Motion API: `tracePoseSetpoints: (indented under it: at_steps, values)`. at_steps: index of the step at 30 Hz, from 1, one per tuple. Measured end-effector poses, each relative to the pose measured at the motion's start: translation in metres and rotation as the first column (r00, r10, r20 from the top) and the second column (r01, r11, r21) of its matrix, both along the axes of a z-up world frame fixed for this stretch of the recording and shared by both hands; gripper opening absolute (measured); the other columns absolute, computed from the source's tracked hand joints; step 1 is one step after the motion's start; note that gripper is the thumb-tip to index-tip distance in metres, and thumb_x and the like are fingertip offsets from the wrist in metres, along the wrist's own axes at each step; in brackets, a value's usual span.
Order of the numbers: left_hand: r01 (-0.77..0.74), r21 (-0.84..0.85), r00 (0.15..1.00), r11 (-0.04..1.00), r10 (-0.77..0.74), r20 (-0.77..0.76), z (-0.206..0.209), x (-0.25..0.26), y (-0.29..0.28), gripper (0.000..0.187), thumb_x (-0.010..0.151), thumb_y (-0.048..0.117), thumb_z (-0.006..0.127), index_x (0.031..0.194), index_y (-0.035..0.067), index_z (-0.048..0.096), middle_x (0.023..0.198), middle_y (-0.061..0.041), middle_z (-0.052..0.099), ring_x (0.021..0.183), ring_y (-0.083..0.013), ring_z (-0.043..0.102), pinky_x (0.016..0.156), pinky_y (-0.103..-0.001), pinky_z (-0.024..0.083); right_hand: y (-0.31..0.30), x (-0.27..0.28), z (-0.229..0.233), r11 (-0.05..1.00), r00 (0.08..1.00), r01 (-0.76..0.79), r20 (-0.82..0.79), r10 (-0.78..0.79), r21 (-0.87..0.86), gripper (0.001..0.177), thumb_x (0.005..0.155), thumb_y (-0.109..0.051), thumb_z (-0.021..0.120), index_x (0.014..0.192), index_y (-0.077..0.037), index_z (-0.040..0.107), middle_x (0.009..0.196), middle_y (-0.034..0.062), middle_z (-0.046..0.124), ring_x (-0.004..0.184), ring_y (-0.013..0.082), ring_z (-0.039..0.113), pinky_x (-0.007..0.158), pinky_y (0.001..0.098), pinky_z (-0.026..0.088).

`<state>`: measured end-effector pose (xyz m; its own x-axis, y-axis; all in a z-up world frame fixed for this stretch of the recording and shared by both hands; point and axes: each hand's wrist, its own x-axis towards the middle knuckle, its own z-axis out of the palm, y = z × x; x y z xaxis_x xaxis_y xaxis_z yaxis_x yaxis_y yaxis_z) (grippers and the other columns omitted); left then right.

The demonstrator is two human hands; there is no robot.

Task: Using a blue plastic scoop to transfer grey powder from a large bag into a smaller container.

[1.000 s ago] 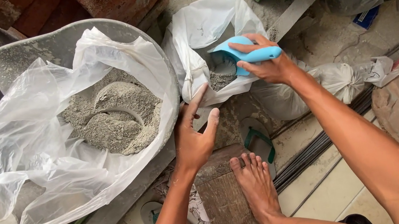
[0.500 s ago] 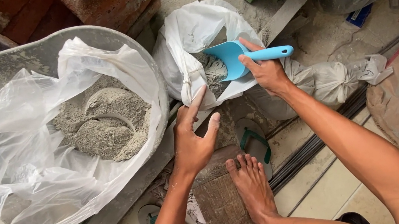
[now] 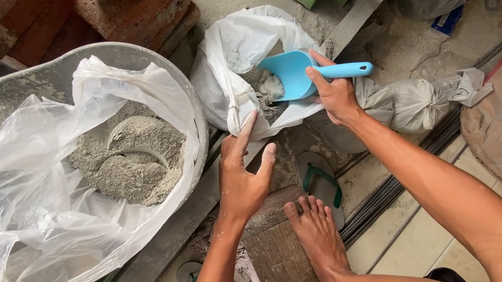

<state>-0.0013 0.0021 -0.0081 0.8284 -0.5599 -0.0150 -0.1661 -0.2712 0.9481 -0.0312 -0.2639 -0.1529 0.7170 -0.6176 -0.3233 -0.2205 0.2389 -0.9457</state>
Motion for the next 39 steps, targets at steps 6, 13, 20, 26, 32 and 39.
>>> tracePoseSetpoints:
  at_steps: [6,13,20,26,32,39]
  values:
    - [0.001,0.034,1.0,0.999,0.0,-0.022,0.014,0.0,0.004,0.062,0.095,0.025,0.07,0.154,0.018,0.052,0.107,-0.023,0.061,0.108,-0.0345,0.059,0.098,-0.04,0.049,0.021,0.028,-0.002,1.0,1.0,-0.001,0.021,0.001,-0.02,0.053,0.106,-0.024,0.068,0.155,-0.02,0.048,0.155,0.03,0.04,0.135,0.0499,0.049,0.09,0.0627,0.062]
    - [0.004,0.059,1.0,0.998,-0.003,-0.025,0.011,-0.004,0.01,0.065,0.094,0.026,0.071,0.154,0.015,0.05,0.11,-0.024,0.06,0.112,-0.0364,0.059,0.099,-0.041,0.049,0.034,0.026,0.001,0.983,0.993,0.114,0.027,-0.119,0.144,0.052,0.105,-0.025,0.068,0.153,-0.022,0.049,0.153,0.0321,0.042,0.133,0.0541,0.05,0.09,0.0659,0.063]
    - [0.053,0.128,0.998,0.99,-0.046,-0.052,0.033,-0.001,0.012,0.07,0.096,0.029,0.068,0.158,0.008,0.042,0.112,-0.025,0.06,0.116,-0.0378,0.057,0.101,-0.043,0.049,0.0,0.003,0.023,0.986,0.995,-0.005,0.103,-0.012,0.168,0.056,0.108,-0.036,0.064,0.158,-0.022,0.041,0.149,0.0311,0.043,0.13,0.053,0.053,0.096,0.0665,0.061]
    - [0.074,0.203,0.996,0.976,-0.06,-0.072,0.045,-0.001,0.012,0.074,0.097,0.029,0.065,0.158,0.001,0.035,0.122,-0.029,0.06,0.121,-0.0392,0.058,0.103,-0.049,0.048,-0.027,-0.028,0.027,0.978,0.995,-0.037,0.098,0.017,0.206,0.064,0.104,-0.05,0.062,0.159,-0.027,0.039,0.144,0.0276,0.046,0.128,0.048,0.053,0.099,0.0691,0.054]
    - [0.114,0.201,0.99,0.973,-0.094,-0.106,0.061,-0.002,0.009,0.076,0.098,0.028,0.063,0.16,0.0,0.029,0.128,-0.03,0.058,0.116,-0.0411,0.063,0.095,-0.053,0.054,-0.05,-0.05,0.01,0.872,0.962,0.171,0.111,-0.248,0.459,0.053,0.092,-0.052,0.073,0.129,-0.016,0.06,0.118,0.0113,0.064,0.107,0.0362,0.071,0.092,0.059,0.066]
    - [0.144,0.24,0.984,0.96,-0.114,-0.133,0.071,-0.001,0.01,0.077,0.097,0.03,0.062,0.16,0.001,0.028,0.137,-0.03,0.056,0.119,-0.0454,0.064,0.095,-0.058,0.054,-0.038,-0.041,0.048,0.819,0.956,0.145,0.134,-0.259,0.555,0.068,0.087,-0.054,0.073,0.128,-0.004,0.053,0.121,0.0125,0.067,0.111,0.0372,0.072,0.095,0.0583,0.067]
